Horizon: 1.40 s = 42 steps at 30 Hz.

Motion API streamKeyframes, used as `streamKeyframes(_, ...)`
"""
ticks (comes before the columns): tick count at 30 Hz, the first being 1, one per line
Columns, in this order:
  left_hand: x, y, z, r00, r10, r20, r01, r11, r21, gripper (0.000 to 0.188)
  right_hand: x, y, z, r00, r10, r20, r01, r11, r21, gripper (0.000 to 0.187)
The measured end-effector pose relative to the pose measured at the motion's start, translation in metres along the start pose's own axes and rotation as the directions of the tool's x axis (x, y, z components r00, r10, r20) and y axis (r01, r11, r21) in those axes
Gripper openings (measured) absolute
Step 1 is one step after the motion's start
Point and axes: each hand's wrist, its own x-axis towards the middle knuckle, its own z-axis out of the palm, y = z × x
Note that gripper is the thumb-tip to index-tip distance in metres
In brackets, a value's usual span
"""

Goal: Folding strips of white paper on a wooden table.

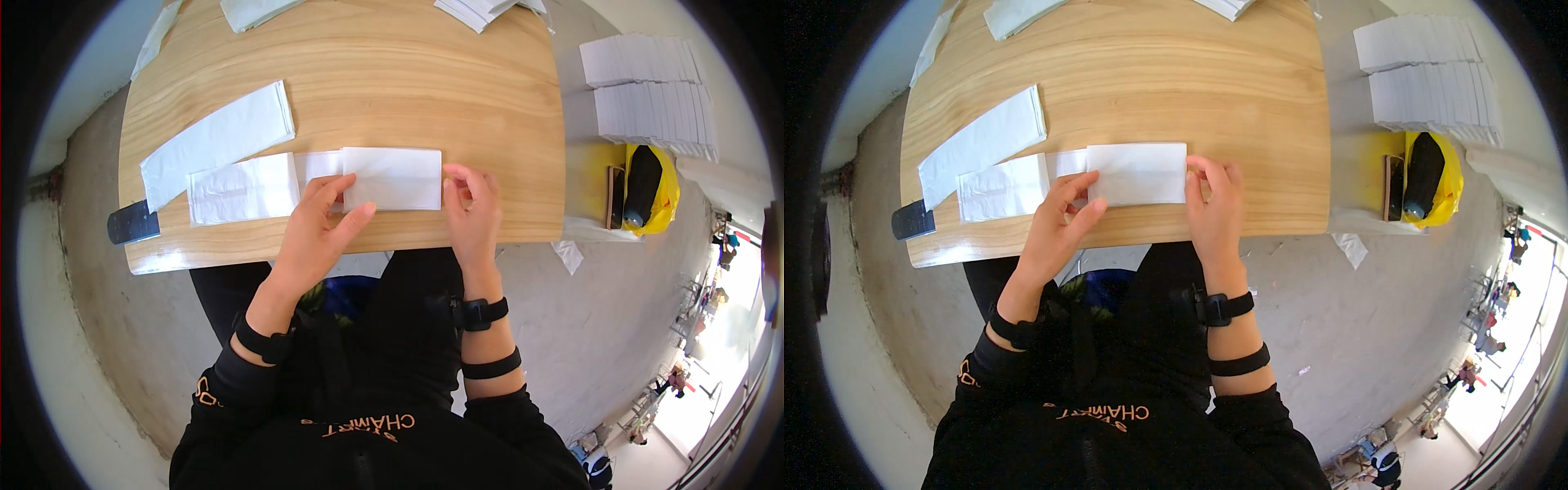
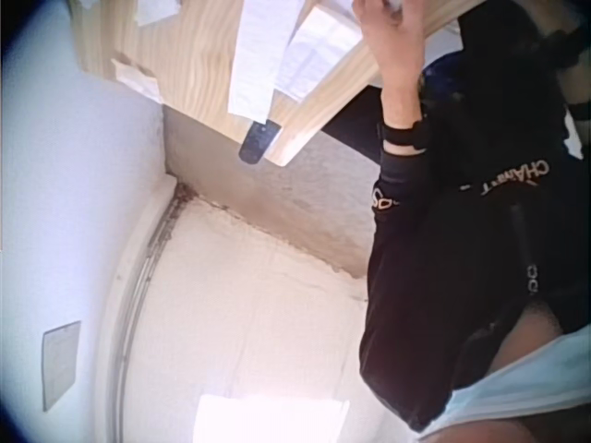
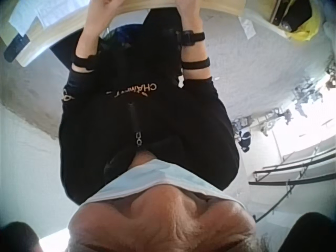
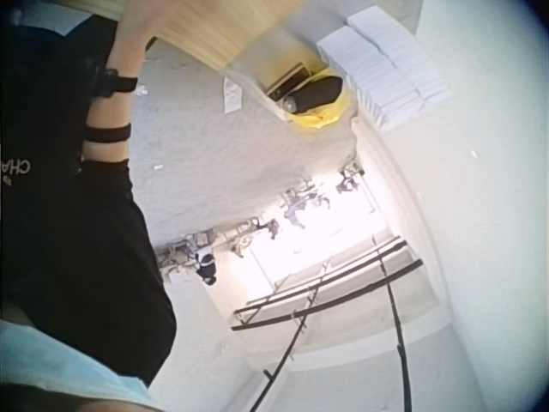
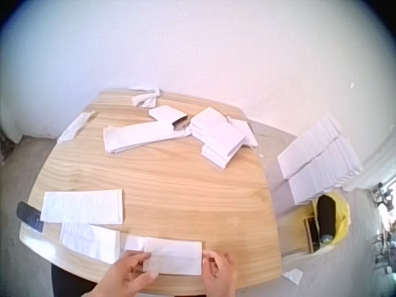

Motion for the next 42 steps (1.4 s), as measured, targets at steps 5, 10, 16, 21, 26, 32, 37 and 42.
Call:
streamKeyframes(5,0.0,-0.002,0.003,1.0,-0.006,0.003,0.006,1.0,0.01,0.052,0.001,0.005,0.005,0.998,-0.006,0.055,0.009,0.999,-0.05,0.022)
streamKeyframes(10,0.001,-0.004,0.004,0.999,0.024,-0.035,-0.023,1.0,0.021,0.048,0.003,0.008,0.008,0.996,-0.041,0.083,0.05,0.993,-0.11,0.024)
streamKeyframes(16,-0.008,-0.002,0.018,0.893,0.378,-0.242,-0.193,0.81,0.553,0.064,0.006,0.008,0.003,0.991,0.011,0.135,-0.002,0.998,-0.067,0.026)
streamKeyframes(21,-0.004,0.02,0.043,0.918,0.382,0.107,-0.359,0.689,0.63,0.085,0.008,0.004,0.003,0.987,0.008,0.16,0.014,0.991,-0.135,0.029)
streamKeyframes(26,0.017,-0.011,0.057,0.92,0.365,0.142,-0.335,0.549,0.766,0.104,0.008,0.009,0.004,0.987,-0.011,0.159,0.028,0.994,-0.11,0.034)
streamKeyframes(32,0.019,-0.02,0.056,0.924,0.359,0.131,-0.318,0.532,0.785,0.109,0.015,0.018,-0.013,0.946,0.02,0.324,-0.028,0.999,0.017,0.04)
streamKeyframes(37,0.018,-0.022,0.053,0.926,0.351,0.14,-0.322,0.54,0.777,0.106,0.016,-0.017,-0.005,0.989,0.045,0.142,-0.044,0.999,-0.007,0.037)
streamKeyframes(42,0.018,-0.024,0.055,0.919,0.37,0.135,-0.336,0.558,0.759,0.103,0.019,-0.02,0.028,0.971,0.017,0.238,-0.036,0.996,0.078,0.034)
